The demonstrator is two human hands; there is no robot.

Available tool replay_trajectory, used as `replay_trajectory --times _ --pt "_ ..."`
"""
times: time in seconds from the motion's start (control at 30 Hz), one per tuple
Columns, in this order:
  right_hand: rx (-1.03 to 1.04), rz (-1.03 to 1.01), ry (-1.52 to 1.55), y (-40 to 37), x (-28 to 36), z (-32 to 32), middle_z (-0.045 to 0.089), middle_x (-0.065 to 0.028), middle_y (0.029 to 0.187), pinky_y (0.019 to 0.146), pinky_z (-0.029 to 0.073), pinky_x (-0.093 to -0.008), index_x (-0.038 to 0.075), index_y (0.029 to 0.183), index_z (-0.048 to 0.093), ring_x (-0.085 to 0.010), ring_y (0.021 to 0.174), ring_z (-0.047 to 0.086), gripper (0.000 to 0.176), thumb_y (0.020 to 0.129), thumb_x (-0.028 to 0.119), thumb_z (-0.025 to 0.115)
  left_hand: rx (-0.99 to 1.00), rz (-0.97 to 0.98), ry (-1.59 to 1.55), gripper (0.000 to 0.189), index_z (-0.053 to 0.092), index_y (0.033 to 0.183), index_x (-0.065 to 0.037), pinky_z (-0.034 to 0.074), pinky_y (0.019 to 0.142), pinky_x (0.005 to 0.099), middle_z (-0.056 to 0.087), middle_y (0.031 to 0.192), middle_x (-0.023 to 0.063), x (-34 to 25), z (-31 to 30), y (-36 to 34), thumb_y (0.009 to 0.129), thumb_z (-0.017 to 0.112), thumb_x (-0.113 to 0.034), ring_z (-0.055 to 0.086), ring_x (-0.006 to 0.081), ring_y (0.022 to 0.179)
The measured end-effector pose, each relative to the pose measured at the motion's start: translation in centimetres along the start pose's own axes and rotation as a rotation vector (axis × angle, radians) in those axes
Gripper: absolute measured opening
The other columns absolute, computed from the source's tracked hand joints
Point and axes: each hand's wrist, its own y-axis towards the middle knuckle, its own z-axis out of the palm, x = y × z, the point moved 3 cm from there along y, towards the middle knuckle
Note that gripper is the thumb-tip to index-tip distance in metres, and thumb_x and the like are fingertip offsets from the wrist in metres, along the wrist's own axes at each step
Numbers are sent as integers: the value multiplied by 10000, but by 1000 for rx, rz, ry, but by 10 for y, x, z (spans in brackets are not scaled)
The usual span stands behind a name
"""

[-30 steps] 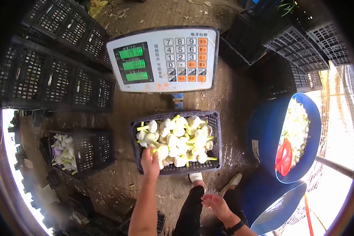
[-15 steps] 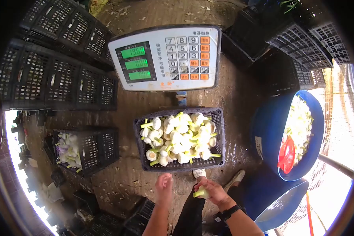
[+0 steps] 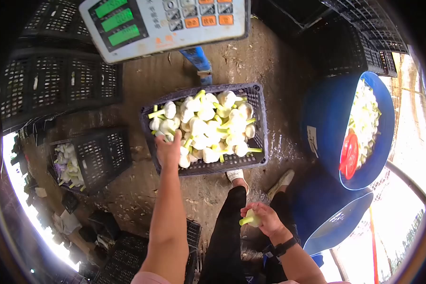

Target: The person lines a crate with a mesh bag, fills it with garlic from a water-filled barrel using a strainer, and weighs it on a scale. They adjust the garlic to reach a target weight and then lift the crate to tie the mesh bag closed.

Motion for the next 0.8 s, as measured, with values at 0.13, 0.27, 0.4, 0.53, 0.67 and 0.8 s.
replay_trajectory --times 0.13,0.27,0.4,0.53,0.67,0.8 --pt "56 -109 -78 11 17 22 589 -138 1038 889 439 -342 18 1050 534 -216 968 564 188 922 121 442 290 -525 -613 201 487 869 16 466 438 272 598 718 108 36 53 44 813 608 -135 593 157 556" --pt "107 -275 -317 46 46 90 580 -65 1003 867 416 -285 39 1075 544 -151 945 533 190 924 122 467 180 -451 -904 150 502 869 -24 423 417 245 568 677 52 54 8 9 849 569 -157 499 108 489" --pt "84 -298 -483 86 59 157 503 -73 1191 884 403 -318 69 1267 420 -171 1054 483 420 918 285 512 203 -433 -1027 233 477 929 -69 359 417 222 498 624 17 83 -73 -84 855 607 -247 447 91 486" --pt "-183 -334 -480 88 66 167 384 -119 1342 893 401 -357 72 1384 236 -222 1157 437 632 893 314 551 150 -628 -906 113 501 891 -42 386 416 231 539 636 37 100 -131 -166 873 519 -152 473 97 476" --pt "76 -162 -544 37 28 142 471 -100 1247 821 430 -256 16 1318 349 -143 1036 490 523 887 201 580 374 -574 -1005 103 495 929 -30 435 474 227 581 699 62 67 -146 -211 867 518 -109 525 110 519" --pt "114 -194 -1133 -17 3 133 630 -44 856 680 480 -263 30 1071 591 -124 748 581 271 855 193 584 823 -587 -1093 169 451 1003 -31 483 535 228 632 846 109 28 -145 -265 889 549 -109 608 135 619"
